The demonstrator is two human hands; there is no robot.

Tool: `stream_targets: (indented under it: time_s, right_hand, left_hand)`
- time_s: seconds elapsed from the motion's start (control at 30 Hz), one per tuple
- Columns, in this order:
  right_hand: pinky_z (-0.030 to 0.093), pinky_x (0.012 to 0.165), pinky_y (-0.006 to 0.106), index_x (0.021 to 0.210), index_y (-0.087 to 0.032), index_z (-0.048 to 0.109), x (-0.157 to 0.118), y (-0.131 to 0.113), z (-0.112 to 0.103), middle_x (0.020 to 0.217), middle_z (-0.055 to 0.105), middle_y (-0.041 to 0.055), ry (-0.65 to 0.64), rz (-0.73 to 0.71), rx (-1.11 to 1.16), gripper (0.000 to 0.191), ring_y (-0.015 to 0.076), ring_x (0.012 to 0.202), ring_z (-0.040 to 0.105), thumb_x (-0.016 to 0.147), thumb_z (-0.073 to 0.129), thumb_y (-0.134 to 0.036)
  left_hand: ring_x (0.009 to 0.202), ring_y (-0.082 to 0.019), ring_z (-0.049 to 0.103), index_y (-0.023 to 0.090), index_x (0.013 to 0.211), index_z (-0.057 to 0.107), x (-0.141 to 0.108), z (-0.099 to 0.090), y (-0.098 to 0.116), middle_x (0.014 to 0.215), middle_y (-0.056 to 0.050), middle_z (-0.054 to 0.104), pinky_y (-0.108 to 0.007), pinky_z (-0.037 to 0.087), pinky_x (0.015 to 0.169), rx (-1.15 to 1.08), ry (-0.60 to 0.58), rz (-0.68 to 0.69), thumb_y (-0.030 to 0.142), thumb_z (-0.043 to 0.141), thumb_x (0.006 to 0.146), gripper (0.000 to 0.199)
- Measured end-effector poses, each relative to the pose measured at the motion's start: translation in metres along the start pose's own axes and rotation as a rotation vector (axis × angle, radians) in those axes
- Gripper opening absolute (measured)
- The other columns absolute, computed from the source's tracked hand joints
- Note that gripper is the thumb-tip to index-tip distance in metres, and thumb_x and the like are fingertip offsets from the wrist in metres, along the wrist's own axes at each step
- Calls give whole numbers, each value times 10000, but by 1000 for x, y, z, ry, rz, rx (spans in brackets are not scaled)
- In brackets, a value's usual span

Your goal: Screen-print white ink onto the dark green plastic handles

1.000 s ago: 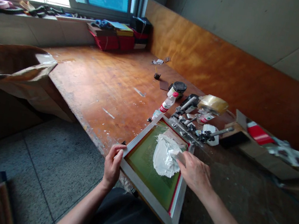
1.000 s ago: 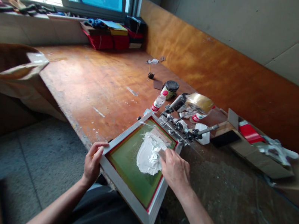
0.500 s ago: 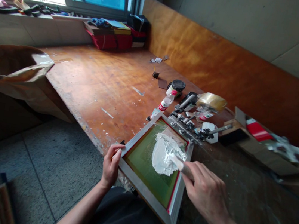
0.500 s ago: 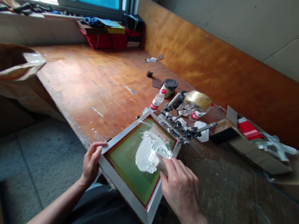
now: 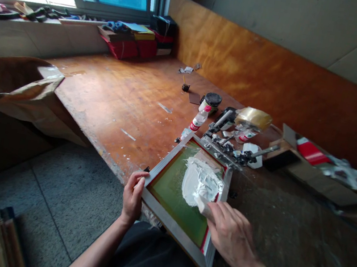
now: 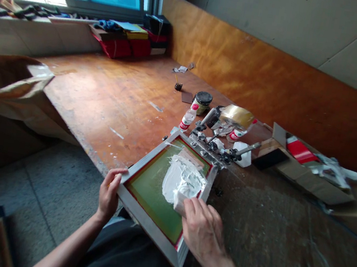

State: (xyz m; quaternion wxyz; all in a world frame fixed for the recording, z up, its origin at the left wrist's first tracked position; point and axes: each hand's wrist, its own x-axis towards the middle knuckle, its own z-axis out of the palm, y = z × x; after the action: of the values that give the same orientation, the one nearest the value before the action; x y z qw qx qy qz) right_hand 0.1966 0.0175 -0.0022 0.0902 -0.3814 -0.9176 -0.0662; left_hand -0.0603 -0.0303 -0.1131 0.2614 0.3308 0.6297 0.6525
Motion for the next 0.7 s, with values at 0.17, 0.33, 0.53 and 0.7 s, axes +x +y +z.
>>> stream_targets:
  time_s: [0.17,0.33,0.53,0.7]
  right_hand:
    - [337,707,327,828,-210,563,14,8,-19,812,611,14,-111,11,-5,221,199,777,565,695,555,-32]
    - [365,651,297,842,-221,561,37,30,-27,824,638,11,-43,108,28,26,186,768,599,848,571,-198]
    - [403,644,282,919,-214,591,56,51,10,905,673,31,35,166,20,71,188,808,632,895,558,-271]
    - [409,680,281,917,-195,585,67,55,35,909,668,41,38,163,-20,43,195,842,627,883,569,-216]
  left_hand:
    - [845,-179,591,200,920,659,0,0,1,887,-19,657,-256,448,755,12,12,-6,424,482,893,287]
    - [852,-192,598,191,916,656,1,0,0,890,-33,661,-270,459,760,33,10,-3,432,476,891,302]
    - [839,-194,598,190,912,659,0,0,1,878,-33,659,-278,462,759,34,14,-12,441,480,886,309]
    - [848,-193,597,193,915,662,0,0,1,894,-33,664,-276,458,762,29,19,-19,446,490,881,308]
